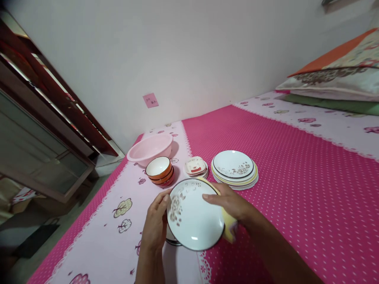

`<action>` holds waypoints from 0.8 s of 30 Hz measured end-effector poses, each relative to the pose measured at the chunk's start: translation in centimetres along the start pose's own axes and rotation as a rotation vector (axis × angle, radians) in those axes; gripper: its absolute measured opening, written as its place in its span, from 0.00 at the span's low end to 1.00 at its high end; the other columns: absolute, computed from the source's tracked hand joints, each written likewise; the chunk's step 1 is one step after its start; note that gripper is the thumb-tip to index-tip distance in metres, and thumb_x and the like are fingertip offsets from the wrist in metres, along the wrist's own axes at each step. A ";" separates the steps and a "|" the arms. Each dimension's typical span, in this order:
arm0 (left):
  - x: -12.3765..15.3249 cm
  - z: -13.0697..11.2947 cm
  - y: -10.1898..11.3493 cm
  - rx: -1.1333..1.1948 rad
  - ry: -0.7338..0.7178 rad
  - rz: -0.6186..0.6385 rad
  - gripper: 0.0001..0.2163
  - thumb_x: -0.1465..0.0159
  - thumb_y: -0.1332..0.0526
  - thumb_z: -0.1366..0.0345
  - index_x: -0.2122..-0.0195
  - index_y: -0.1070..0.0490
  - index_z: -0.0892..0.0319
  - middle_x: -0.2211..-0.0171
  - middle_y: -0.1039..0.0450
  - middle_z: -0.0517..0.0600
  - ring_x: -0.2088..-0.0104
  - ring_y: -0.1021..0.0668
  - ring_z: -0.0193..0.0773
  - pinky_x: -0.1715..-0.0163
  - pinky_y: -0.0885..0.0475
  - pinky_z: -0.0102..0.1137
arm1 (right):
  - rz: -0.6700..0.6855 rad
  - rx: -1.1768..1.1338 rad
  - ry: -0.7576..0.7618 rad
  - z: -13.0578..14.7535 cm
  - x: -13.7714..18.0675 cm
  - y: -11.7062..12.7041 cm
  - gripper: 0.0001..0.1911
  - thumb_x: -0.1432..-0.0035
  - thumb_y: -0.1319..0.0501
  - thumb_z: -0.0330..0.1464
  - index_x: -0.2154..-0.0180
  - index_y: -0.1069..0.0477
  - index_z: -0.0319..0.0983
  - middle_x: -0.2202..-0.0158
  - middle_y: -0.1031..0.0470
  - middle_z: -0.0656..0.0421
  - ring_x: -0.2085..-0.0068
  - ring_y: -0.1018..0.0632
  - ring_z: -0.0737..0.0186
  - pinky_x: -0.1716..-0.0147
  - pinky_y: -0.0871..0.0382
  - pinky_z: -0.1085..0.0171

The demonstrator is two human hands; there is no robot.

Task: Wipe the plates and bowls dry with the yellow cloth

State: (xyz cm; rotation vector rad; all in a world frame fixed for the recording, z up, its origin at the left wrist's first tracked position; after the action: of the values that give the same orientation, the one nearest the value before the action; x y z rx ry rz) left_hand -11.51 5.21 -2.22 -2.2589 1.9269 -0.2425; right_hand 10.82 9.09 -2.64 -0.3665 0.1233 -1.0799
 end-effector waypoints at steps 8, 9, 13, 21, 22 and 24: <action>1.5 -1.8 -0.5 -0.364 0.049 0.242 0.18 0.34 0.36 0.48 0.68 0.27 0.58 0.72 0.33 0.45 0.71 0.32 0.34 0.70 0.36 0.29 | 0.283 0.026 -0.016 -0.7 0.2 -1.1 0.29 0.45 0.28 0.44 0.46 0.23 0.36 0.60 0.15 0.54 0.61 0.16 0.53 0.60 0.25 0.60; 1.5 -1.9 -0.6 -0.386 0.042 0.242 0.18 0.34 0.37 0.48 0.69 0.28 0.58 0.73 0.34 0.45 0.72 0.33 0.34 0.71 0.37 0.29 | 0.287 0.023 -0.012 -0.7 0.2 -1.1 0.28 0.45 0.29 0.43 0.46 0.23 0.36 0.59 0.15 0.54 0.60 0.16 0.53 0.60 0.25 0.59; 1.2 -1.4 -0.8 -0.392 -0.018 0.179 0.17 0.33 0.38 0.49 0.70 0.30 0.58 0.74 0.34 0.45 0.71 0.33 0.35 0.71 0.37 0.29 | 0.249 0.022 -0.021 -0.8 -0.1 -0.9 0.28 0.44 0.28 0.43 0.45 0.24 0.37 0.57 0.15 0.54 0.58 0.16 0.52 0.58 0.25 0.59; -0.2 0.9 -0.5 -0.064 -0.006 -0.244 0.17 0.41 0.30 0.50 0.67 0.24 0.60 0.73 0.24 0.47 0.71 0.25 0.38 0.70 0.29 0.30 | -0.130 -0.001 0.057 -1.1 -1.0 -2.2 0.36 0.49 0.28 0.50 0.44 0.25 0.36 0.62 0.14 0.52 0.68 0.16 0.54 0.70 0.24 0.61; -0.2 1.3 -0.7 -0.018 -0.003 -0.311 0.17 0.40 0.32 0.49 0.64 0.24 0.60 0.70 0.22 0.49 0.69 0.22 0.40 0.68 0.27 0.32 | -0.166 -0.023 0.069 -1.3 -1.0 -2.7 0.36 0.48 0.28 0.50 0.44 0.25 0.36 0.61 0.14 0.52 0.67 0.16 0.53 0.69 0.23 0.60; -0.3 2.1 -1.3 0.041 -0.014 -0.428 0.18 0.36 0.36 0.48 0.57 0.25 0.59 0.63 0.19 0.53 0.64 0.19 0.43 0.65 0.23 0.35 | -0.201 -0.094 0.091 -1.9 -1.1 -3.9 0.36 0.47 0.28 0.49 0.42 0.27 0.36 0.59 0.14 0.51 0.63 0.15 0.49 0.64 0.21 0.57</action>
State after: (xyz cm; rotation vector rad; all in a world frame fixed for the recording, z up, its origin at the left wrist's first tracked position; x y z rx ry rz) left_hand -9.86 5.74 -3.97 -2.6114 1.3962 -0.3118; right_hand 6.49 7.97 -3.14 -0.4203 0.2226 -1.2929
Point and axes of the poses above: each hand's wrist, its own x-axis away from the middle knuckle, its own y-axis out of the back of the hand, z = x × y, the point moved 1 cm from there along -x, towards the middle knuckle
